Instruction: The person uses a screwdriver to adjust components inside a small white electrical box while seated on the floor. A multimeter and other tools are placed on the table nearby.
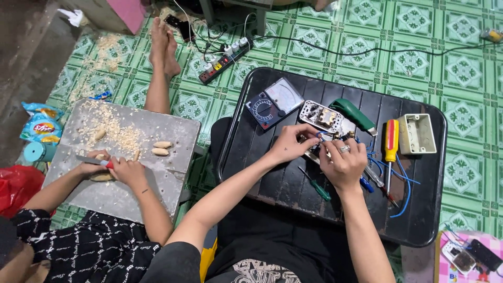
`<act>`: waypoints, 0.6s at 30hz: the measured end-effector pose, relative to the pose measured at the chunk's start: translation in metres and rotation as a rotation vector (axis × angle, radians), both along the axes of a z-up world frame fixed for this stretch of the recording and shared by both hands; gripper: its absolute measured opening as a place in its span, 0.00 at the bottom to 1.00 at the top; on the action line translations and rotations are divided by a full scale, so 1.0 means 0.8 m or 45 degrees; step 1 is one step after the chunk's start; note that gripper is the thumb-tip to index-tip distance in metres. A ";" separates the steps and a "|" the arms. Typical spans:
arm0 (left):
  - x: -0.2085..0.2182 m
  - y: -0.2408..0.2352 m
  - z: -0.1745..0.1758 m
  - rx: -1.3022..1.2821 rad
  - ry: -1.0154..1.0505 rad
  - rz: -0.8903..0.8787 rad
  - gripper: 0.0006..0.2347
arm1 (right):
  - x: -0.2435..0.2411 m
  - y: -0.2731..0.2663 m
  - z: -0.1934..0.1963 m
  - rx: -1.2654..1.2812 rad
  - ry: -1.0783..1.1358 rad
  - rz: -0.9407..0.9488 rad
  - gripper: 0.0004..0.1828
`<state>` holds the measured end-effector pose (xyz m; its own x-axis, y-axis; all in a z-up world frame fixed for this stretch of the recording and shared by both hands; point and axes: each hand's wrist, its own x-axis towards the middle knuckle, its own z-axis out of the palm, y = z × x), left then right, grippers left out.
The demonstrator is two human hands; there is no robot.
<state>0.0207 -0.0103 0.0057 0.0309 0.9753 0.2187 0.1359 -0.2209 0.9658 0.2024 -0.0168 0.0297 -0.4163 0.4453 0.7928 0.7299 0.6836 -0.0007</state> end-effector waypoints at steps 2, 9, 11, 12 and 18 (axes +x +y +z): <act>0.002 -0.002 0.002 0.000 0.006 0.011 0.07 | 0.001 0.001 0.000 -0.019 0.020 -0.003 0.05; 0.005 0.002 -0.005 0.193 0.084 0.043 0.07 | 0.018 0.002 -0.012 -0.345 0.193 0.069 0.15; -0.001 0.004 -0.003 0.225 0.122 0.034 0.06 | 0.022 -0.006 0.005 -0.405 0.187 0.106 0.20; -0.003 0.004 -0.003 0.254 0.159 0.019 0.06 | 0.025 -0.010 0.013 -0.467 0.180 0.138 0.26; -0.014 -0.004 0.020 0.344 0.207 -0.160 0.11 | 0.032 -0.006 0.002 -0.628 0.056 0.110 0.23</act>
